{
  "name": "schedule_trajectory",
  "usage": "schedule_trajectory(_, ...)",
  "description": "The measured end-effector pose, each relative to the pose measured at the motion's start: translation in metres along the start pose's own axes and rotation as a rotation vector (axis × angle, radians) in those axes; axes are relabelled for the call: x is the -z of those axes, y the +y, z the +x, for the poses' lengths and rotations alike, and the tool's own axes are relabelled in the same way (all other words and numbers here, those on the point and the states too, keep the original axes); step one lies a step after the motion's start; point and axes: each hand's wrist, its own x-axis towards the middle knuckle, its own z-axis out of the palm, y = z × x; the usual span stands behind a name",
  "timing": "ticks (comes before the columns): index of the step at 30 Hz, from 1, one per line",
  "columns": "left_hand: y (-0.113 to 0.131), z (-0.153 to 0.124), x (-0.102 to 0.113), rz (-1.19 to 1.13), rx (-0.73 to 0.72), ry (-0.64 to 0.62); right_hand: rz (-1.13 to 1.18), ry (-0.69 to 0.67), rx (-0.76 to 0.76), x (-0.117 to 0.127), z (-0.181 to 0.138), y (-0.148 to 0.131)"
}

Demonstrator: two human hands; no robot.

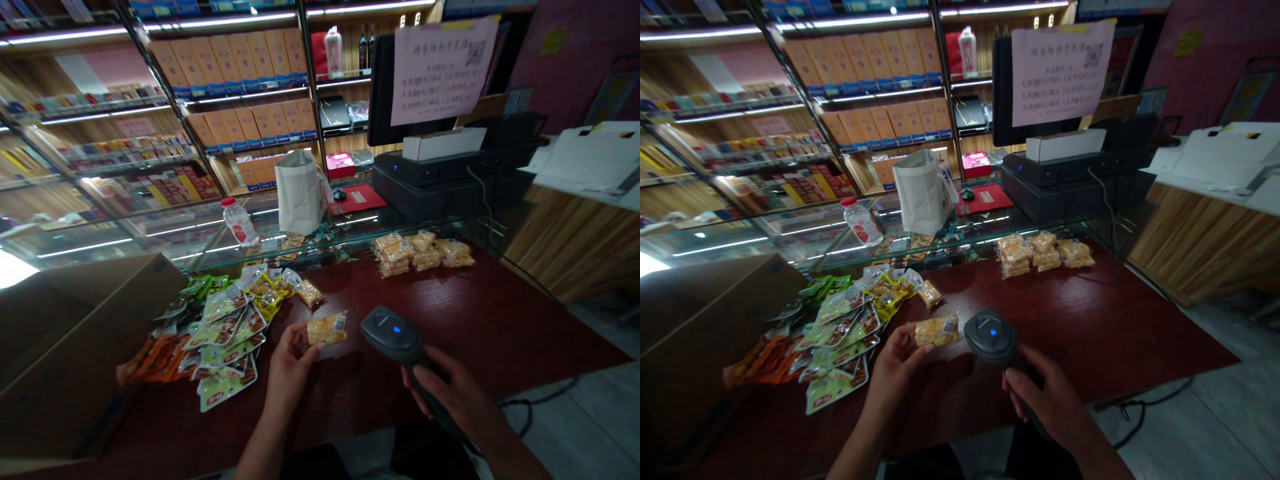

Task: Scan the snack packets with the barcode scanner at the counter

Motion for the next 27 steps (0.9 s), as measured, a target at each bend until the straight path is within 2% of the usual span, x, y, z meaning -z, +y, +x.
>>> schedule_trajectory(6,0.001,0.0,-0.001,-0.083,0.041,0.049,-0.013,-0.053,-0.002,-0.001,0.0,0.002)
schedule_trajectory(11,0.004,0.002,-0.004,-0.054,0.058,0.078,0.011,-0.091,0.006,0.0,-0.002,-0.001)
schedule_trajectory(17,0.007,0.004,-0.012,-0.049,0.08,0.05,0.032,-0.089,0.001,0.004,-0.004,0.0)
schedule_trajectory(27,0.005,0.023,-0.036,0.016,0.031,0.004,0.089,-0.048,0.016,0.023,0.0,0.007)
